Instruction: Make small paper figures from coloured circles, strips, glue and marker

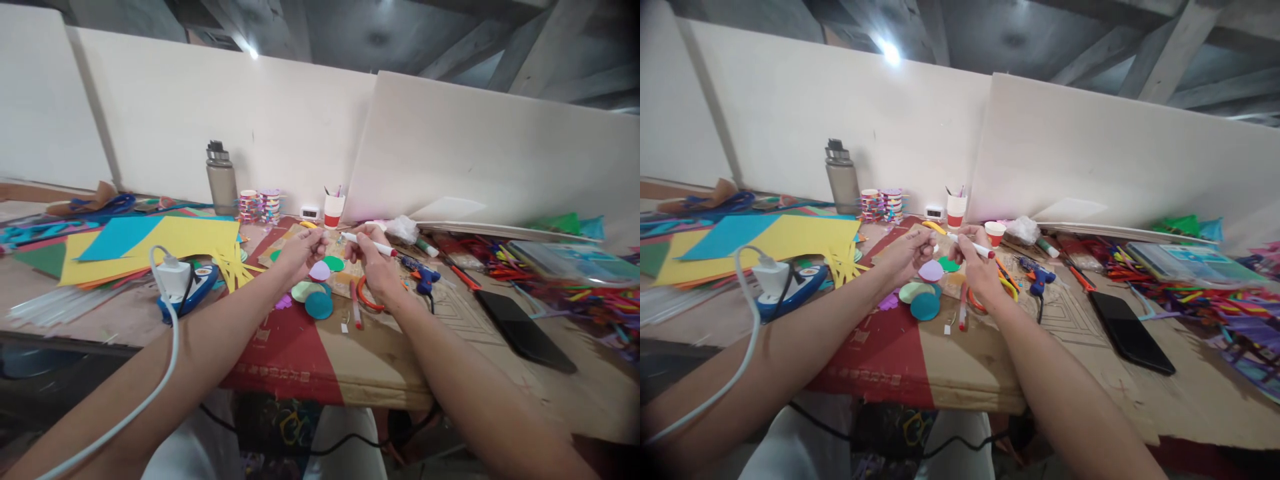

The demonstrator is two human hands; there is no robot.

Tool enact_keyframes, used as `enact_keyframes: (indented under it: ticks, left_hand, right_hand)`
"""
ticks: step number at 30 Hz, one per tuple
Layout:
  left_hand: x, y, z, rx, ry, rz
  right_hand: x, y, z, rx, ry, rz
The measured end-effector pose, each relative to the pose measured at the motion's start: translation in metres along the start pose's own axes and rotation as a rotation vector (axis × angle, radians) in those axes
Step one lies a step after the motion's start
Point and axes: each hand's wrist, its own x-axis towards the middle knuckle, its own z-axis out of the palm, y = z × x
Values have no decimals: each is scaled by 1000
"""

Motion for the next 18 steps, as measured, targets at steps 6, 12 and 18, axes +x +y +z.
enact_keyframes:
  ticks: [6, 12, 18]
  left_hand:
    - [-1, -3, 0, 20, -59, -3]
    - [-3, -5, 2, 44, -140, 13]
    - [-5, -7, 2, 156, -170, 81]
  right_hand:
    - [-2, -2, 3, -45, 3, 10]
    - [-3, -6, 4, -49, 1, 38]
    - [-2, 2, 5, 33, -27, 53]
